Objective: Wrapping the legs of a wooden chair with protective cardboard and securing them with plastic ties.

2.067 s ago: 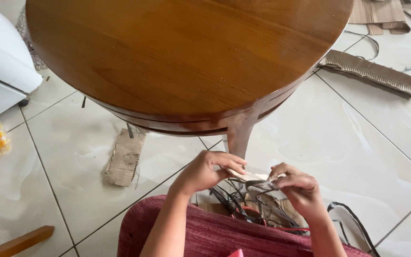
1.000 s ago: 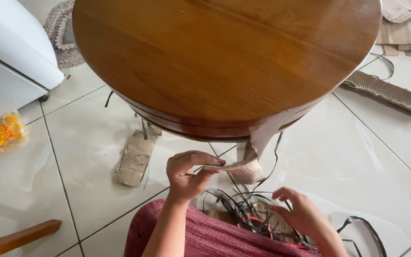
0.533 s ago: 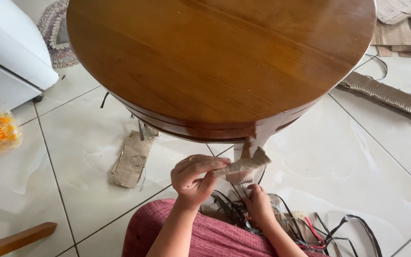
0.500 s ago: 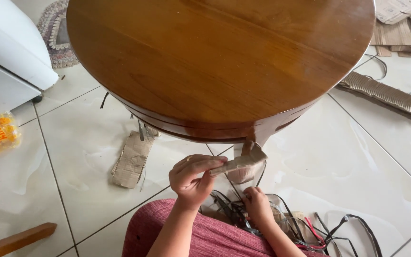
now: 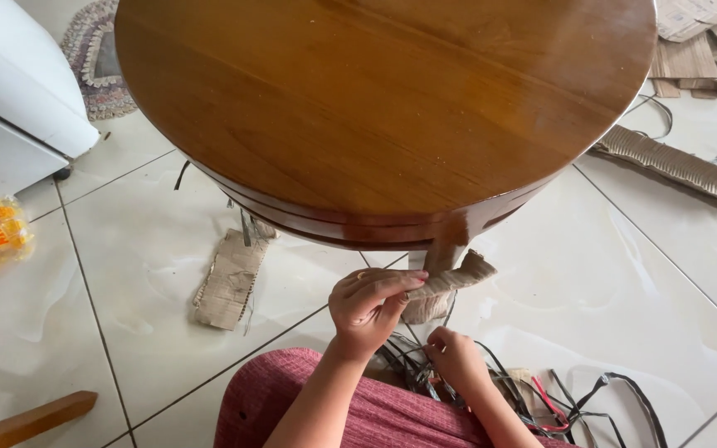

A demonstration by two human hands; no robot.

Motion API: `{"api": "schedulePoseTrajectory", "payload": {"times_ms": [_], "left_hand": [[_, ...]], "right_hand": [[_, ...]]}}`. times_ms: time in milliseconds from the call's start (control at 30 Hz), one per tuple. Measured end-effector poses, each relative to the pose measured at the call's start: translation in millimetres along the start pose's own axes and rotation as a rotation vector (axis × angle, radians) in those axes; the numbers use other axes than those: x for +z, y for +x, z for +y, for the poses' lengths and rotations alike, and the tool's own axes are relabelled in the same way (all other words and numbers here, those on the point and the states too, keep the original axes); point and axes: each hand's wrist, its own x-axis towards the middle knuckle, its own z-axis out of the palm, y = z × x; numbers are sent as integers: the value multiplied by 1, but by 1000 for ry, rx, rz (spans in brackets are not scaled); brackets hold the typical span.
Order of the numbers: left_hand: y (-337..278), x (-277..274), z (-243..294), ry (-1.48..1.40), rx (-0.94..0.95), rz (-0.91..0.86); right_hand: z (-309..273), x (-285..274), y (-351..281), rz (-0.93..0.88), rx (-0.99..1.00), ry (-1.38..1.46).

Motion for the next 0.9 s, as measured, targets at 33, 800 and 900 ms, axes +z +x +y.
{"api": "schedulePoseTrajectory", "payload": {"times_ms": [33, 800, 900], "left_hand": [[1, 0, 0, 1, 2, 1], [-1, -31, -11, 550, -1436, -1202], [-3, -27, -9, 574, -1443, -1649]], "right_hand": [[-6, -7, -2, 1, -2, -1], [16, -4, 16, -6, -4, -95], [28, -15, 27, 169, 108, 33]]}}
